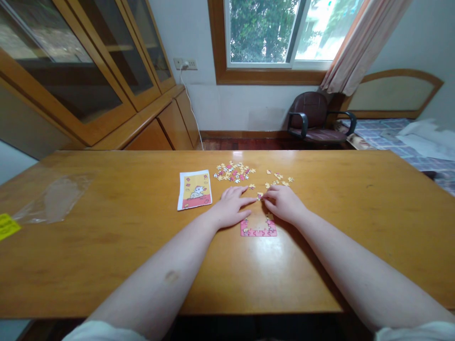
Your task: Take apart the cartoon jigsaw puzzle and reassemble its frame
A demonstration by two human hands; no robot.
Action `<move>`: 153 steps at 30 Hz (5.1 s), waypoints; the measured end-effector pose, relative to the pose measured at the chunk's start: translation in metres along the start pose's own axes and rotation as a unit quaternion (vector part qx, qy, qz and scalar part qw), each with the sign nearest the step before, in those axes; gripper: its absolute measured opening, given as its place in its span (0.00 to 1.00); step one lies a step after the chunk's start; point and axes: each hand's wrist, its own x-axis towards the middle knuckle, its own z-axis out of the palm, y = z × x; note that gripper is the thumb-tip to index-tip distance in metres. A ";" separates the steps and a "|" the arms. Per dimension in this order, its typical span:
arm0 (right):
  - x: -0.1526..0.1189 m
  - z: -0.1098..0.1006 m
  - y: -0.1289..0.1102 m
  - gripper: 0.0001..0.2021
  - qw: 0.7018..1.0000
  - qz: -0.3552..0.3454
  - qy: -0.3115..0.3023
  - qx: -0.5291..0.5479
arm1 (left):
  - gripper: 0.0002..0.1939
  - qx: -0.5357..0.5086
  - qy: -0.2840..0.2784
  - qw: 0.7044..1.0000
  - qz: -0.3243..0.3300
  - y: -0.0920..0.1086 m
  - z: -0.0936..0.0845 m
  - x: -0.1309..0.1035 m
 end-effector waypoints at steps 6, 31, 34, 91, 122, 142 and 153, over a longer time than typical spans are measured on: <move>0.000 -0.002 -0.001 0.12 1.000 0.009 -0.013 0.000 | 0.23 -0.007 0.001 1.000 0.000 -0.001 0.001 0.000; 0.003 -0.005 0.025 0.14 0.998 -0.057 -0.005 0.028 | 0.11 -0.066 0.122 0.990 -0.013 -0.009 0.001 0.007; 0.003 -0.005 0.029 0.15 0.999 -0.039 -0.001 0.036 | 0.11 -0.067 0.120 0.990 -0.018 -0.007 -0.002 0.007; 0.002 -0.008 0.002 0.24 0.998 -0.047 -0.024 -0.028 | 0.15 -0.014 0.106 0.993 -0.049 -0.007 0.004 0.008; 0.006 0.007 0.006 0.30 0.993 -0.057 -0.070 -0.072 | 0.14 0.029 0.082 0.996 0.027 -0.001 -0.004 0.004; 0.002 -0.004 -0.002 0.17 0.998 -0.054 -0.025 -0.013 | 0.13 0.006 0.128 0.990 -0.055 -0.010 -0.006 0.008; 0.001 -0.009 -0.008 0.19 0.996 -0.080 -0.050 0.002 | 0.15 0.012 0.120 0.993 0.015 -0.011 -0.003 0.007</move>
